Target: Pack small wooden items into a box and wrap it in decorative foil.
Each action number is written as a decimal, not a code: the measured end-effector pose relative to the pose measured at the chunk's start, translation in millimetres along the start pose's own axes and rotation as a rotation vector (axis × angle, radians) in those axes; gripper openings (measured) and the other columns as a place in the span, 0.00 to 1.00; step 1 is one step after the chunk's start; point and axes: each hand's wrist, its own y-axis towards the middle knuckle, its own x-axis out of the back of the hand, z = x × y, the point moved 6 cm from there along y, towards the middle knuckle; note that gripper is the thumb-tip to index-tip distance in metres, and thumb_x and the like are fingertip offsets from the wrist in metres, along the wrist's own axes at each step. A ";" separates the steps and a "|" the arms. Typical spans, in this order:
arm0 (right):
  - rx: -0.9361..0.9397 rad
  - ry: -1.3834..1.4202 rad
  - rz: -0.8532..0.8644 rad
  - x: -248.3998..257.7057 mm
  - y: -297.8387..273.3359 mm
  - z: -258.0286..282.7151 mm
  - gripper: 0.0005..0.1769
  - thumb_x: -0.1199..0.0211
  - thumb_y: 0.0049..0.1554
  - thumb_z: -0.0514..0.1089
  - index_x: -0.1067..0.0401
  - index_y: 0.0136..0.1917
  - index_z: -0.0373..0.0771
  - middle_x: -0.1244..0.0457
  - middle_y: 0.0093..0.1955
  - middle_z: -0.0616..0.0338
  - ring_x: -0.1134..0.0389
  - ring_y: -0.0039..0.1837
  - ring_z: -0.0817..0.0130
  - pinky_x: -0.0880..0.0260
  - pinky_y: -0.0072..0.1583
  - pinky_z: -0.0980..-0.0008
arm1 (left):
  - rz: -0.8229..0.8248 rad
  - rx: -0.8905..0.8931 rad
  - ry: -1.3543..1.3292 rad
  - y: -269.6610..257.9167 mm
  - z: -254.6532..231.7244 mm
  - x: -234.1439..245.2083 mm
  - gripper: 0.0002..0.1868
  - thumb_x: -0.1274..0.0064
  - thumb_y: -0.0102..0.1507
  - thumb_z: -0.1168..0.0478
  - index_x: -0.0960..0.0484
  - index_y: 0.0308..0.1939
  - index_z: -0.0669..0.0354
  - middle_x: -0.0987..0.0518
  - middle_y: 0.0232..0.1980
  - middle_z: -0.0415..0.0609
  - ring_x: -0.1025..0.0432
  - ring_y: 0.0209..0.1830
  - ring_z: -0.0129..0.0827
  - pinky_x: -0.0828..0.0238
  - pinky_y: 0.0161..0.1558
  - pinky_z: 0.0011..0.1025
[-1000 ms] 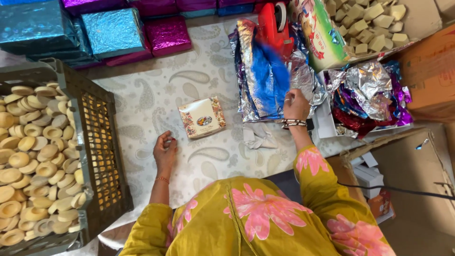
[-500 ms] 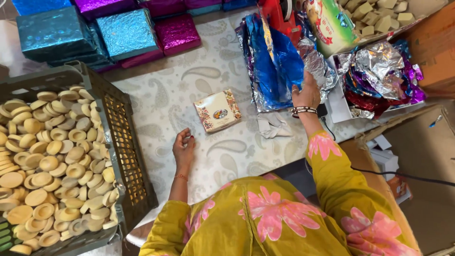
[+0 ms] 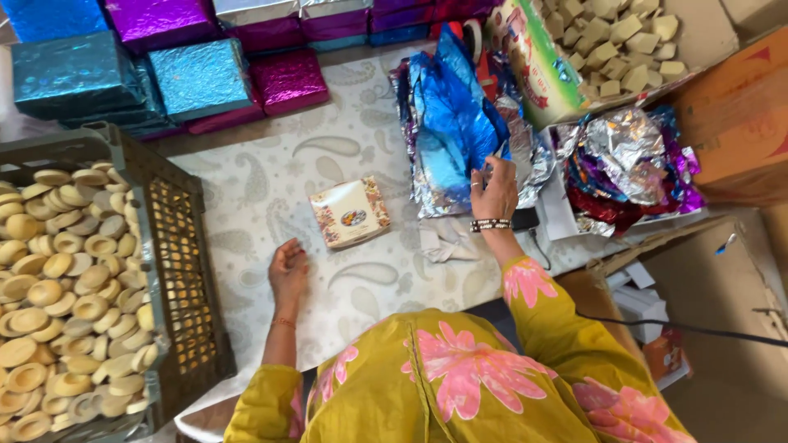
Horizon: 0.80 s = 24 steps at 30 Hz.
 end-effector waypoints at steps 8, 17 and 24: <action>-0.139 -0.056 0.042 10.0 11.2 -70.8 0.28 0.29 0.54 0.44 0.33 0.66 0.41 0.33 0.60 0.47 0.31 0.59 0.46 0.32 0.58 0.53 | -0.198 -0.190 0.145 -22.8 -120.8 -80.0 0.17 0.46 0.67 0.68 0.20 0.60 0.59 0.20 0.48 0.42 0.28 0.40 0.21 0.27 0.40 0.23; -0.209 0.143 0.216 -7.6 4.9 -71.8 0.28 0.29 0.52 0.40 0.29 0.66 0.47 0.29 0.52 0.50 0.27 0.52 0.53 0.30 0.53 0.56 | 0.371 -0.271 0.281 -37.3 -179.4 -293.3 0.18 0.44 0.63 0.66 0.17 0.57 0.53 0.16 0.50 0.46 0.21 0.42 0.30 0.20 0.41 0.30; -0.169 0.215 0.244 -7.4 10.0 -63.1 0.33 0.25 0.48 0.40 0.33 0.65 0.45 0.32 0.43 0.58 0.29 0.40 0.60 0.31 0.44 0.60 | 0.476 -0.590 0.643 -20.4 -202.3 -386.8 0.24 0.47 0.65 0.53 0.24 0.66 0.48 0.24 0.64 0.54 0.29 0.62 0.52 0.29 0.59 0.44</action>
